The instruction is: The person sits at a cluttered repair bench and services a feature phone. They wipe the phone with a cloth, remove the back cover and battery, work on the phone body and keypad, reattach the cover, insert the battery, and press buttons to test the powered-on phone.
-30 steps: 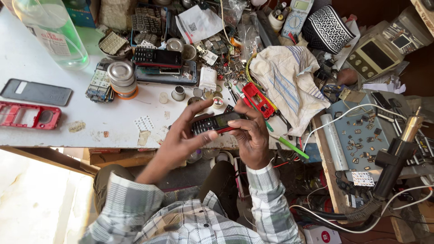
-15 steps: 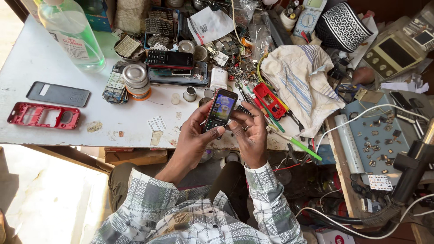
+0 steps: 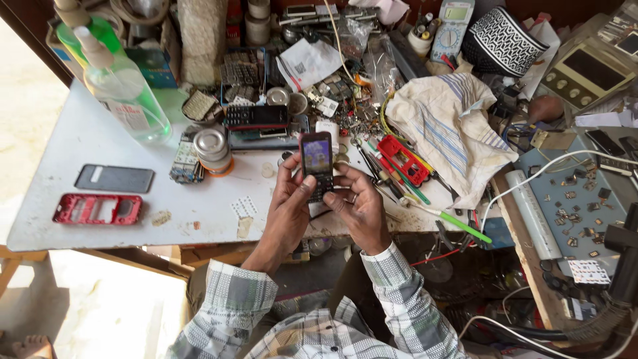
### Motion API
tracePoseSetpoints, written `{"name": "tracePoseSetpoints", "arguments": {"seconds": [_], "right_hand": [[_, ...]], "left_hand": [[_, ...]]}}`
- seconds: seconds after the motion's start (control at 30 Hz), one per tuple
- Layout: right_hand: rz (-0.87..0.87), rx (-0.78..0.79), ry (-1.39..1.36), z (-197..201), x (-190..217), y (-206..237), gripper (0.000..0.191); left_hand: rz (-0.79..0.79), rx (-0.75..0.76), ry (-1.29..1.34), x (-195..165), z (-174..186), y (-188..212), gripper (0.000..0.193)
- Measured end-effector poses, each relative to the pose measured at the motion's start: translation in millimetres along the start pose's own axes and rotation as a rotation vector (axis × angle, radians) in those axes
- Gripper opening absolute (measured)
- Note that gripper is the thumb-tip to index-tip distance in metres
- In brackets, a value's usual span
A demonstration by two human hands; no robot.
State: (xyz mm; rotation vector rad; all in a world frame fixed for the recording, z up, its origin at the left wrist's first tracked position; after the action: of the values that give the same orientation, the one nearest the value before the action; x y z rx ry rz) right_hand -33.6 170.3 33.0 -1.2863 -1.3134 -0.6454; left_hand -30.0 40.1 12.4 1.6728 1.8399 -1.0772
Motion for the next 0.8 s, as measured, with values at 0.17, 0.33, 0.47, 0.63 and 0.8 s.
{"name": "tracePoseSetpoints", "arguments": {"seconds": [0.17,0.33,0.47,0.63,0.8], "right_hand": [[-0.005,-0.031,-0.009,0,-9,-5,0.064],[-0.011,-0.039,-0.035,-3,-11,-12,0.067],[0.008,-0.021,-0.064,-7,-10,-15,0.067],[0.0,-0.01,-0.037,-4,-14,-15,0.06],[-0.079,-0.021,-0.107,3,-22,-14,0.049]], "left_hand": [[0.014,0.017,-0.16,-10,14,-3,0.048],[0.028,-0.001,-0.134,-14,26,-8,0.043],[-0.004,-0.007,-0.139,-17,30,-11,0.043],[0.003,-0.032,-0.232,-14,34,-10,0.046],[-0.025,0.033,-0.27,-14,26,-5,0.051]]}}
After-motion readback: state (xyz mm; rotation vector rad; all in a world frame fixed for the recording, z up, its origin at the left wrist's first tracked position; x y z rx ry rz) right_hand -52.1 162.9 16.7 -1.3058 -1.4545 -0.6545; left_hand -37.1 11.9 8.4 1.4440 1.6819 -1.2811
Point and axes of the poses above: each hand's wrist, its own y-axis away from the middle knuckle, its own z-axis out of the back of the hand, x = y × z, the point moved 10 cm from there along -y, towards the middle knuckle, and after that the axes turned 12 degrees about -y, right-handed, at the moved point
